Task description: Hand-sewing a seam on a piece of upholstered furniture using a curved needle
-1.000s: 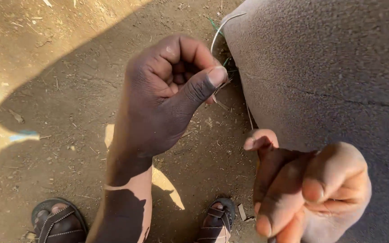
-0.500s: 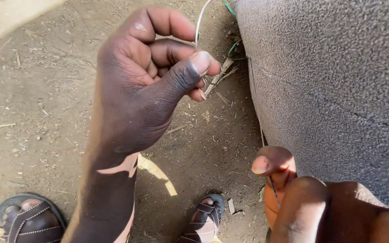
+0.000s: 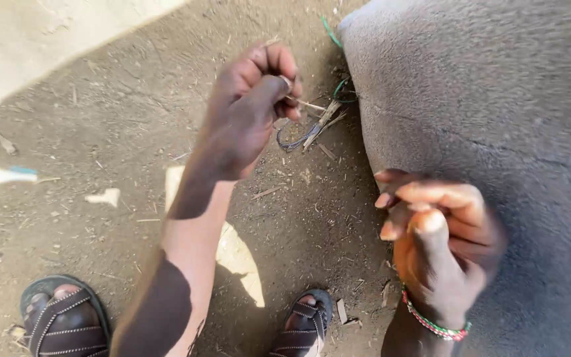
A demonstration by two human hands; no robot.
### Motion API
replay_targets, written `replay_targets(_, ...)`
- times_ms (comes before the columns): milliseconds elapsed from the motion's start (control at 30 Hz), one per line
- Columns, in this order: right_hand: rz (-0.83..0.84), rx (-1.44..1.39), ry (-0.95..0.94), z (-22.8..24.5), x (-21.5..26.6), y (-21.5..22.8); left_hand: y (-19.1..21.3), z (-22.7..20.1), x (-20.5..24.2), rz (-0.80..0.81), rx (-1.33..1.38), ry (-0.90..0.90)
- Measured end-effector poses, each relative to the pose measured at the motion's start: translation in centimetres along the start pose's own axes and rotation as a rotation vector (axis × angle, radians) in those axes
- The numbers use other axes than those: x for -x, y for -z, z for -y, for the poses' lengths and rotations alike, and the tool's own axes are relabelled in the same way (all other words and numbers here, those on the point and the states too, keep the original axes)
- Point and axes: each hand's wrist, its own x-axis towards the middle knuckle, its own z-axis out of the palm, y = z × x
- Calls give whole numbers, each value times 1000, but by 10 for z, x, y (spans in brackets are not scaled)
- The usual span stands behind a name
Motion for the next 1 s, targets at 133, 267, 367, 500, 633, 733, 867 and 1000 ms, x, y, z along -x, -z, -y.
replay_targets(133, 34, -82, -43, 10, 21, 2, 5, 88, -38, -95, 286, 173)
replay_targets(267, 6, -66, -5, 23, 33, 5, -12, 117, -60, -74, -478, 147)
replay_targets(367, -38, -59, -4, 29, 43, 16, -17, 83, -34, 43, -534, 226)
replay_targets(500, -112, -118, -6, 32, 50, 20, -10, 17, 14, 41, -591, 92)
replay_targets(633, -135, 4, -1, 46, 38, 0, -40, -54, 40, 178, -746, -45)
replay_targets(733, 70, 275, 204, 58, 15, -12, -78, -111, 72, 176, -976, -11)
replay_targets(867, 276, 261, 309, 62, -3, -13, -89, -138, 99, 228, -1028, 32)
replay_targets(1000, 210, 141, 276, 57, 2, -17, -81, -140, 108, 254, -897, -316)
